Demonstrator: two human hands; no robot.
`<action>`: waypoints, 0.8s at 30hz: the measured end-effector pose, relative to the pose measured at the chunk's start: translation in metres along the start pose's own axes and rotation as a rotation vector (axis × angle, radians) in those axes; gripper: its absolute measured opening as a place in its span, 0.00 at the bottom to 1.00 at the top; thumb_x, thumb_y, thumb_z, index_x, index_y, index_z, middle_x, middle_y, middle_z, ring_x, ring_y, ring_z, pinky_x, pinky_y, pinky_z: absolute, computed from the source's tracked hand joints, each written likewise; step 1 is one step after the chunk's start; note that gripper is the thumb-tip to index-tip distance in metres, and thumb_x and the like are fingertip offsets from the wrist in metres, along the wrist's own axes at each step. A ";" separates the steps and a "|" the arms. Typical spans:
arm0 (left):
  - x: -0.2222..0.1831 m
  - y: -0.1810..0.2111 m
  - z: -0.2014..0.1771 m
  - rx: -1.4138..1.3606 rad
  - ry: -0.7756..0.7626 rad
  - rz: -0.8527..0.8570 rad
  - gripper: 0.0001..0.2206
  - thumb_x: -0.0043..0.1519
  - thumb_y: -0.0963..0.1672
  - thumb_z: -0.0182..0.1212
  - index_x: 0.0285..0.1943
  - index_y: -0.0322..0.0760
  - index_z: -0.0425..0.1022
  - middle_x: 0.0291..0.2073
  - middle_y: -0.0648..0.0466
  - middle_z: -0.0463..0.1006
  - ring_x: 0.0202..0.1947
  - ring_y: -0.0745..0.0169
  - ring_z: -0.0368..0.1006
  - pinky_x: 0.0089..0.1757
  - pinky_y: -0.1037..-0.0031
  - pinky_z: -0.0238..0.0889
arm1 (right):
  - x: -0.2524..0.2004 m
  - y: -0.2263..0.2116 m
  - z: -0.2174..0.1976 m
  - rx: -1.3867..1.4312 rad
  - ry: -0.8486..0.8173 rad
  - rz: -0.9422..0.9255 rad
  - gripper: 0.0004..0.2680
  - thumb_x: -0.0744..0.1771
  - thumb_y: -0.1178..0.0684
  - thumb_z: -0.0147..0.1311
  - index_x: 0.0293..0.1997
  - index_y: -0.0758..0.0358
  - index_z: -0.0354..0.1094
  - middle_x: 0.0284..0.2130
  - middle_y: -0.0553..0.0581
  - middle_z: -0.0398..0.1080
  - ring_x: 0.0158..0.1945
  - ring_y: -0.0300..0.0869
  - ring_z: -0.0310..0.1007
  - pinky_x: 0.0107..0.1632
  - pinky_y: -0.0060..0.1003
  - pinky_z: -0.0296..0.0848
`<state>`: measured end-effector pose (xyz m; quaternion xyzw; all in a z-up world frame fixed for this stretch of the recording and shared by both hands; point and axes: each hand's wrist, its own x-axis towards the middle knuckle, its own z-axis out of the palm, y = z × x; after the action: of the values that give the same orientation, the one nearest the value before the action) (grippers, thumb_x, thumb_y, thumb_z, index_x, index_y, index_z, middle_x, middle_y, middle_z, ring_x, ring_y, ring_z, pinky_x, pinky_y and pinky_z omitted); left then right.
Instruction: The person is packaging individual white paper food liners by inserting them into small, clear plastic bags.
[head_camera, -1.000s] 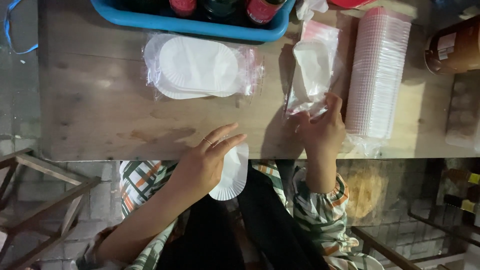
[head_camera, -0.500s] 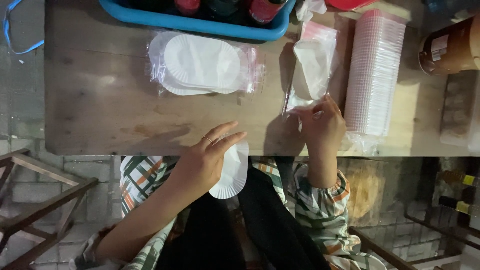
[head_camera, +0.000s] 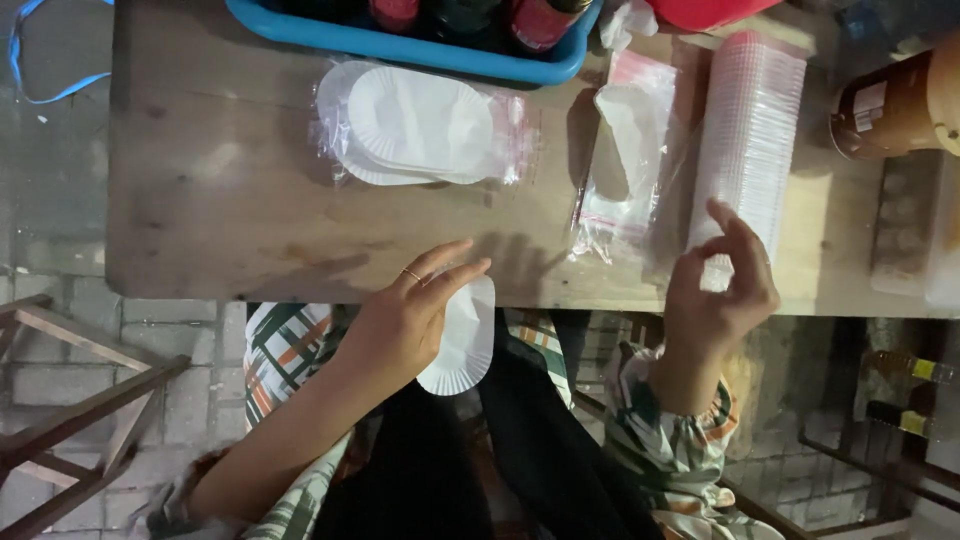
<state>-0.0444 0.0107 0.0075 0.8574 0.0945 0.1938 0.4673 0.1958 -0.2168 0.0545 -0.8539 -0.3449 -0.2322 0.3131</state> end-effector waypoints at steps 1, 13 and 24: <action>0.001 0.002 -0.002 0.001 0.003 -0.001 0.24 0.65 0.34 0.48 0.67 0.48 0.74 0.63 0.47 0.73 0.57 0.44 0.76 0.51 0.59 0.73 | -0.004 0.001 -0.001 0.002 0.000 -0.003 0.20 0.60 0.72 0.47 0.54 0.69 0.78 0.41 0.61 0.78 0.36 0.48 0.77 0.52 0.48 0.77; -0.017 -0.039 -0.012 -1.053 0.262 -0.625 0.10 0.56 0.39 0.71 0.45 0.28 0.83 0.24 0.47 0.79 0.23 0.65 0.77 0.28 0.76 0.75 | 0.042 -0.153 0.023 0.839 -0.562 0.157 0.04 0.59 0.71 0.53 0.31 0.77 0.72 0.27 0.69 0.77 0.30 0.55 0.83 0.41 0.44 0.82; 0.020 0.011 -0.057 -1.545 0.543 -0.681 0.11 0.58 0.41 0.68 0.44 0.32 0.70 0.38 0.45 0.81 0.41 0.48 0.79 0.57 0.45 0.68 | 0.058 -0.134 0.064 0.816 -1.040 0.355 0.08 0.63 0.67 0.54 0.42 0.66 0.60 0.24 0.62 0.73 0.24 0.43 0.75 0.35 0.35 0.80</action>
<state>-0.0502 0.0549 0.0491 0.1524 0.2949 0.2504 0.9094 0.1465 -0.0709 0.0958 -0.7117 -0.3653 0.4114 0.4368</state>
